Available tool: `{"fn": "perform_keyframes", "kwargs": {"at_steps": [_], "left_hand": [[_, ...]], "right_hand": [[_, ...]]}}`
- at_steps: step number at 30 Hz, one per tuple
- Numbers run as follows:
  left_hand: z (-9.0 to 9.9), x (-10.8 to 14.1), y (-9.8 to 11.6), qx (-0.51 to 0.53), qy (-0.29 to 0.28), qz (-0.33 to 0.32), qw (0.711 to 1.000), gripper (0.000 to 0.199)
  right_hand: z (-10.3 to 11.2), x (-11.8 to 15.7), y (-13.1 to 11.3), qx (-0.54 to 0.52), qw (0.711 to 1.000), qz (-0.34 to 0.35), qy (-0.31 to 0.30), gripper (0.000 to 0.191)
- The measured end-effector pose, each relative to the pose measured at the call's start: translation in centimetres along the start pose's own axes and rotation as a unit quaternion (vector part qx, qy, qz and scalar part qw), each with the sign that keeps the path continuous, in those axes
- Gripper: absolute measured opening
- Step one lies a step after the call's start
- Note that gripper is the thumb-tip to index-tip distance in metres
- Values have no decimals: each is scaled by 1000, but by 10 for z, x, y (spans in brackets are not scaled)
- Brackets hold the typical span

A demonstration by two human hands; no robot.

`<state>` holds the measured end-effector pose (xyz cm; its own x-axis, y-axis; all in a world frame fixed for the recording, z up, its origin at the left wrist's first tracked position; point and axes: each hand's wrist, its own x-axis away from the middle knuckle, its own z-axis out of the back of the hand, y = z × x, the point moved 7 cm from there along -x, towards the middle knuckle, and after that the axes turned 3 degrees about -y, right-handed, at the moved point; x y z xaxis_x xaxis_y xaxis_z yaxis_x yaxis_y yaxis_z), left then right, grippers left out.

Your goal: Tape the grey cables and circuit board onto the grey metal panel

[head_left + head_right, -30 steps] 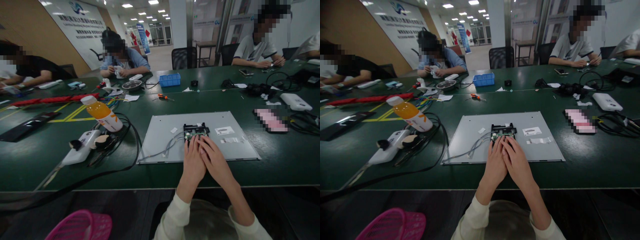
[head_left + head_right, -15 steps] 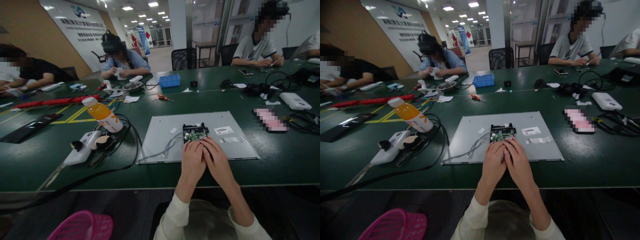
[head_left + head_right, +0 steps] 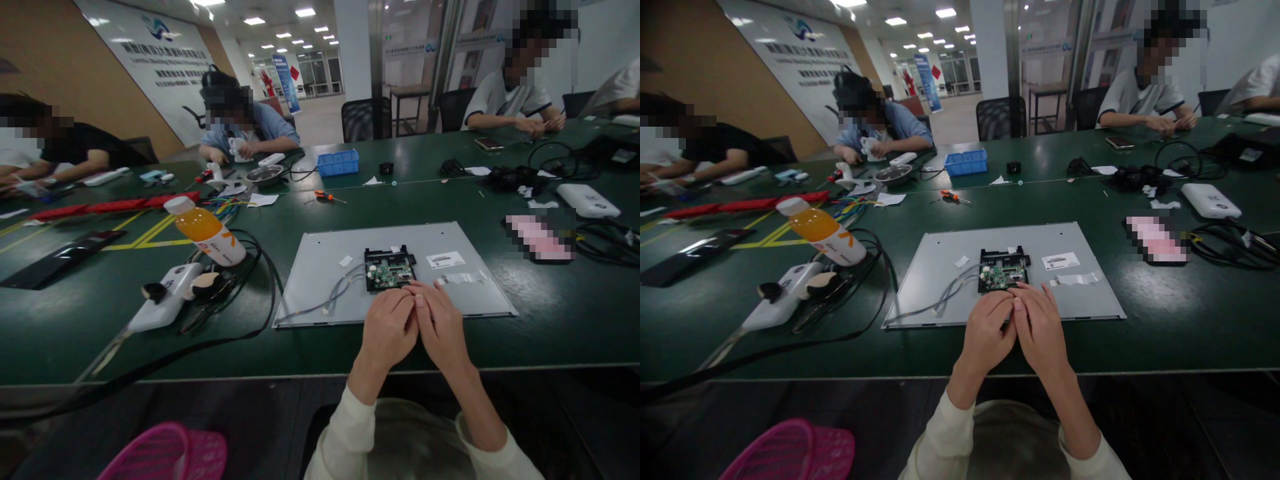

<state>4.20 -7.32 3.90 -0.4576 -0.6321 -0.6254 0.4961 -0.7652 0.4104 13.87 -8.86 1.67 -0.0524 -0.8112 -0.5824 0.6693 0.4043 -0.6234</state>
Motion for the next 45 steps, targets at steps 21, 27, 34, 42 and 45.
{"fn": "perform_keyframes", "kwargs": {"at_steps": [21,27,34,42,45], "left_hand": [[89,-64,-94,-18,20,170,985,17],[65,-70,-149,-140,-100,222,960,18],[40,-45,-181,-161,-173,255,938,15],[34,-42,-185,-153,-201,265,930,10],[33,-43,-186,-144,-205,266,931,10]], "right_hand": [[-10,3,1,187,982,-22,-35,41],[-11,3,1,188,981,-20,-47,41],[-14,2,1,187,980,-25,-68,40],[-15,2,1,176,981,-18,-76,40],[-15,2,1,169,982,-19,-80,39]]}}
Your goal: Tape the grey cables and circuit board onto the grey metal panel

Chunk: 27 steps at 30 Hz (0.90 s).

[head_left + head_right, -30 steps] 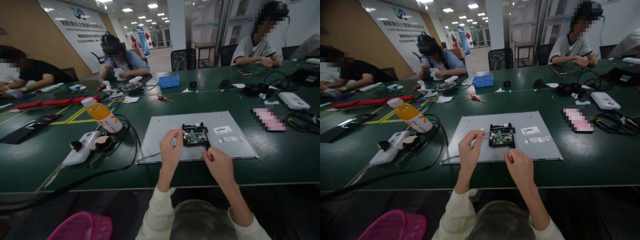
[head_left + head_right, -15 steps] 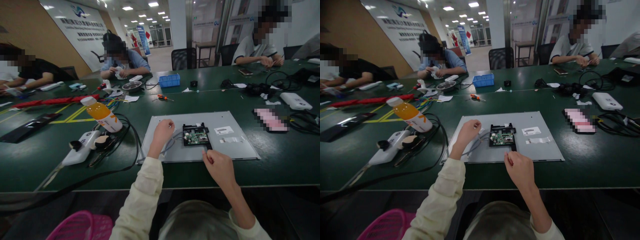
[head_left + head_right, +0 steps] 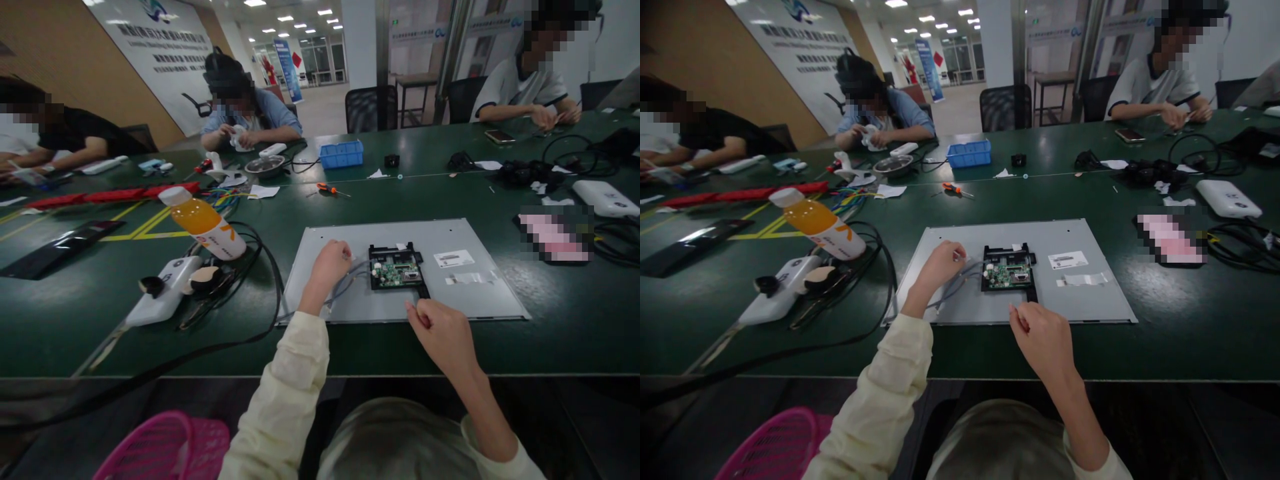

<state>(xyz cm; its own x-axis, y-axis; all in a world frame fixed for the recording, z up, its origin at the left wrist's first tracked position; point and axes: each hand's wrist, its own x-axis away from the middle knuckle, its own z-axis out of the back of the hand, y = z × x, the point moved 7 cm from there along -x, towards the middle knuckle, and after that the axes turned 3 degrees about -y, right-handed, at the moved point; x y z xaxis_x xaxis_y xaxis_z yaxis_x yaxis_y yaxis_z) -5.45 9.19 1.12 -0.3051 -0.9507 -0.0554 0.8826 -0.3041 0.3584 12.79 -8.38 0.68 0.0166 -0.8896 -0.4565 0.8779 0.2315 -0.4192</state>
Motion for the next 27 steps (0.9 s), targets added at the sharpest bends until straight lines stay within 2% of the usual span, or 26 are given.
{"fn": "perform_keyframes", "kwargs": {"at_steps": [5,9,10,15,21,27], "left_hand": [[0,0,-1,16,8,2,1000,30],[0,0,-2,21,14,7,1000,39],[0,0,-3,21,15,9,1000,39],[2,1,-1,20,17,11,1000,37],[4,1,-1,22,5,5,1000,22],[7,3,-1,34,4,5,999,19]], "right_hand": [[3,1,3,-5,1000,-15,14,36],[6,0,7,-34,998,-32,48,16],[6,-1,8,-36,998,-31,50,16],[-10,-2,14,-47,999,-22,6,42],[-17,2,19,-64,998,-21,-10,44],[-16,0,18,-56,998,-29,-19,44]]}}
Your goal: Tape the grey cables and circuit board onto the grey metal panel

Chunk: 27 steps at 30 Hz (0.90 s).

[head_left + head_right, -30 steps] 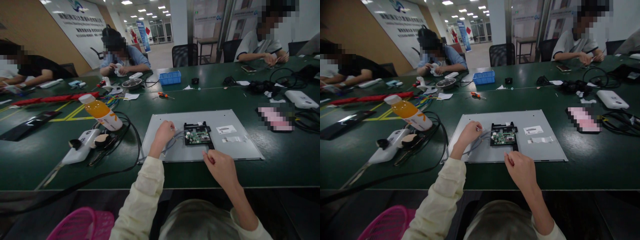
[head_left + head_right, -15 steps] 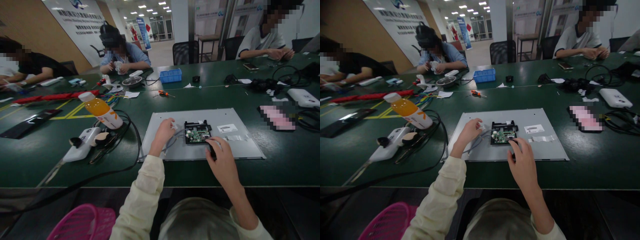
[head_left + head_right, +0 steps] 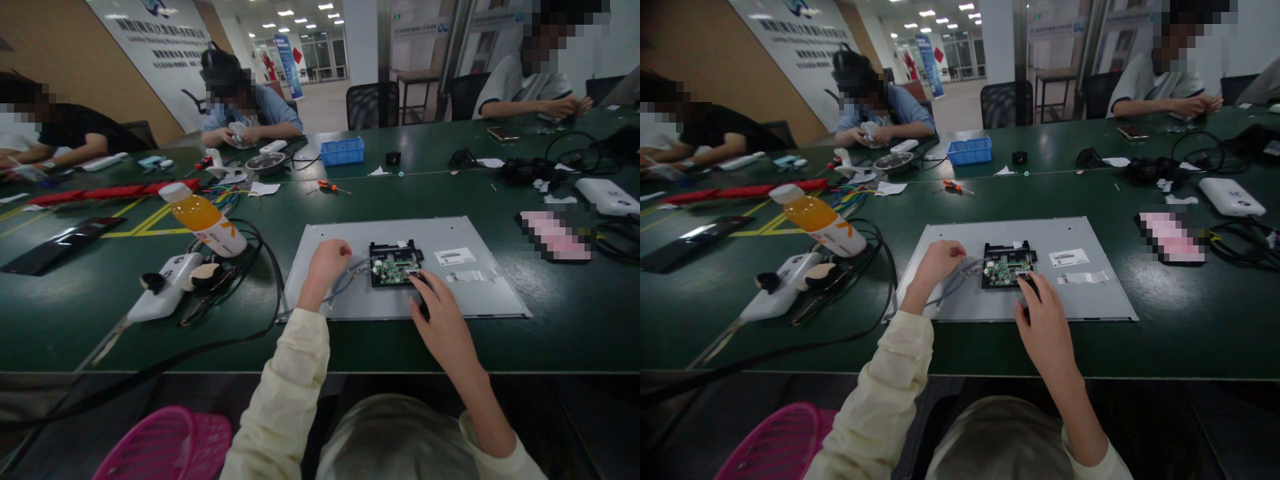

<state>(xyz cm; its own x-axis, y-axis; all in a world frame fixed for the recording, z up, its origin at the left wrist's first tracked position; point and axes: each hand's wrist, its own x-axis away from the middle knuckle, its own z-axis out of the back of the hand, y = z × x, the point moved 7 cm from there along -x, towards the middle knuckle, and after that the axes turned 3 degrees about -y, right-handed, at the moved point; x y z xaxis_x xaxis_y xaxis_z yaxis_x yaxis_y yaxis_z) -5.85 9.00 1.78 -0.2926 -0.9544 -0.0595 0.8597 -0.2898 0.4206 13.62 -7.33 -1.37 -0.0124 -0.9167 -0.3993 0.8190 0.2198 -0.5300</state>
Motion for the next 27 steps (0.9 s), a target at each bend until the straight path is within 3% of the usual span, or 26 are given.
{"fn": "perform_keyframes", "kwargs": {"at_steps": [7,14,20,23,27], "left_hand": [[0,-1,0,28,13,-21,999,22],[-4,6,20,68,-57,-118,989,18],[-10,9,22,69,-94,-138,984,13],[-11,10,21,68,-101,-138,983,14],[-11,10,21,72,-103,-132,983,14]], "right_hand": [[-1,0,1,13,1000,-11,-11,44],[1,0,1,8,1000,-6,4,42],[5,-1,0,16,1000,-17,11,41],[13,-3,8,39,998,-30,26,40],[27,-6,39,113,991,-61,49,45]]}}
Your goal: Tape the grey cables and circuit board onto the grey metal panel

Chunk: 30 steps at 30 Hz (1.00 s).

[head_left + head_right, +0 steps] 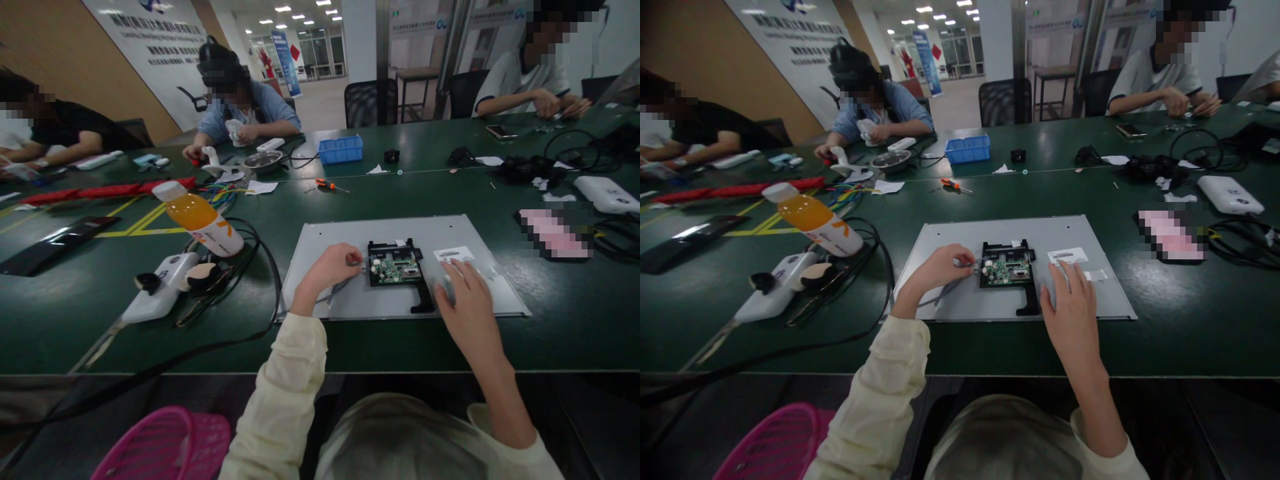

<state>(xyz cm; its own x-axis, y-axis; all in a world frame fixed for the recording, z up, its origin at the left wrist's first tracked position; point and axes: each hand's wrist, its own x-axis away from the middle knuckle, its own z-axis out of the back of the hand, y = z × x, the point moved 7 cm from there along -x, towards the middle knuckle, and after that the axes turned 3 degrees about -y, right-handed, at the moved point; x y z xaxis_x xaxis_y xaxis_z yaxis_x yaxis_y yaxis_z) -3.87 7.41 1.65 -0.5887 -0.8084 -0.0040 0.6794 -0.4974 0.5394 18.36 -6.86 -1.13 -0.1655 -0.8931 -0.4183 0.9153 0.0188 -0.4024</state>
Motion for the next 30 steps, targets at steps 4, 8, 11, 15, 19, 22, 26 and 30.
{"fn": "perform_keyframes", "kwargs": {"at_steps": [4,8,11,15,19,22,26,30], "left_hand": [[1,0,-3,8,-1,7,1000,13],[1,-1,-8,15,1,17,1000,14],[2,-1,-8,14,4,23,1000,15],[4,0,-4,10,-1,20,1000,13],[4,2,-2,9,-10,13,1000,15],[2,3,-2,8,-13,11,1000,18],[0,3,0,11,-21,3,1000,25],[0,3,3,11,-30,-16,999,30]], "right_hand": [[-6,-3,29,55,998,-12,-39,45],[-12,-1,36,61,996,-6,-63,43],[-12,1,35,60,996,-3,-61,42],[-12,1,33,70,996,6,-56,42],[-12,1,32,87,994,9,-60,42],[-12,2,31,95,994,9,-62,42],[-13,3,31,100,993,11,-66,43],[-15,3,32,99,993,16,-60,43]]}}
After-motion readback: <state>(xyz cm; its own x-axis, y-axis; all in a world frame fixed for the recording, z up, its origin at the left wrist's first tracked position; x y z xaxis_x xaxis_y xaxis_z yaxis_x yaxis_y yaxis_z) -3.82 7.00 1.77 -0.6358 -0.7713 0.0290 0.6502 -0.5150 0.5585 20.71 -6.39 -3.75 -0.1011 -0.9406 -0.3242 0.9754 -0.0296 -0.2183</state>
